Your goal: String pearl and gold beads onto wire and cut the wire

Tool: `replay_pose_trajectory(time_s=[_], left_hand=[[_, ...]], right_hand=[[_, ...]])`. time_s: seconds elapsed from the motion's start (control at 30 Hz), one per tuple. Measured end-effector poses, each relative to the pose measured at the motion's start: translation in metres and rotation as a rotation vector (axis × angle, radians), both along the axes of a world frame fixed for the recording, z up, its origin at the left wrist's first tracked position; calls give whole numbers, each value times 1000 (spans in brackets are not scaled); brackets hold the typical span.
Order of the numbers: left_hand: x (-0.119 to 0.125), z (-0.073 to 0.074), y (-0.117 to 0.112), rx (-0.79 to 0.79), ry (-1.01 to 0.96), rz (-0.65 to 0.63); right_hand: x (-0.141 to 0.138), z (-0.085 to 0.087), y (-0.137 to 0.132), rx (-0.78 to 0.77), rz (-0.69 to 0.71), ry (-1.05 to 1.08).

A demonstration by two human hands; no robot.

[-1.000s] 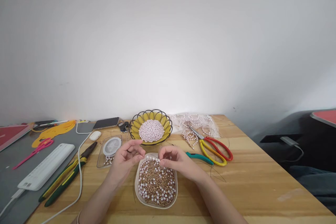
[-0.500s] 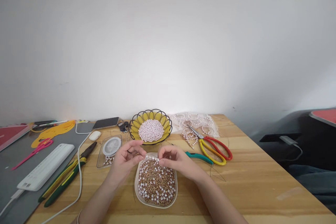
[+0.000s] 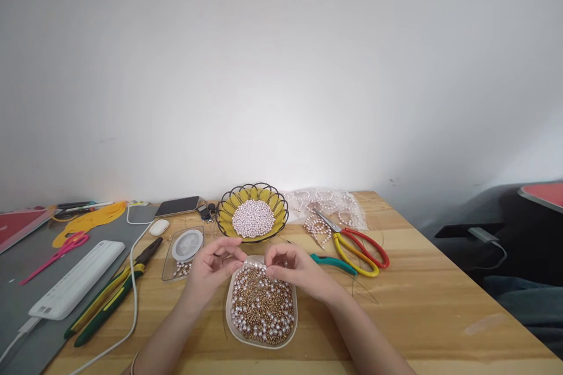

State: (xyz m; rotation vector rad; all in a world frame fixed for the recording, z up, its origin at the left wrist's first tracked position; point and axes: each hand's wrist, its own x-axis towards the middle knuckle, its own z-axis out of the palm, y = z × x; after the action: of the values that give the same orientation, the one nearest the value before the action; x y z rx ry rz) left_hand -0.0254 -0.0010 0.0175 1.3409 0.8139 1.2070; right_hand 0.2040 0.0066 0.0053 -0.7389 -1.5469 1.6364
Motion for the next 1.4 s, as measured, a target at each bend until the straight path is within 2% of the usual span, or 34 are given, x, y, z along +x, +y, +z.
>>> replay_pose_trajectory(time_s=[0.17, 0.37, 0.53, 0.77, 0.87, 1.13, 1.4], left_hand=[[4, 2, -4, 20, 18, 36], [4, 4, -5, 12, 38, -30], [4, 6, -4, 59, 7, -14], [6, 8, -7, 175, 323, 13], [7, 11, -9, 203, 388, -1], [5, 11, -10, 179, 397, -48], [5, 9, -7, 157, 385, -49]], right_hand=[[2, -2, 1, 6, -6, -17], [1, -5, 2, 8, -6, 3], [1, -7, 2, -4, -24, 9], [1, -2, 2, 17, -13, -16], [1, -3, 2, 8, 1, -15], [0, -6, 3, -3, 6, -13], [0, -5, 4, 32, -56, 70]])
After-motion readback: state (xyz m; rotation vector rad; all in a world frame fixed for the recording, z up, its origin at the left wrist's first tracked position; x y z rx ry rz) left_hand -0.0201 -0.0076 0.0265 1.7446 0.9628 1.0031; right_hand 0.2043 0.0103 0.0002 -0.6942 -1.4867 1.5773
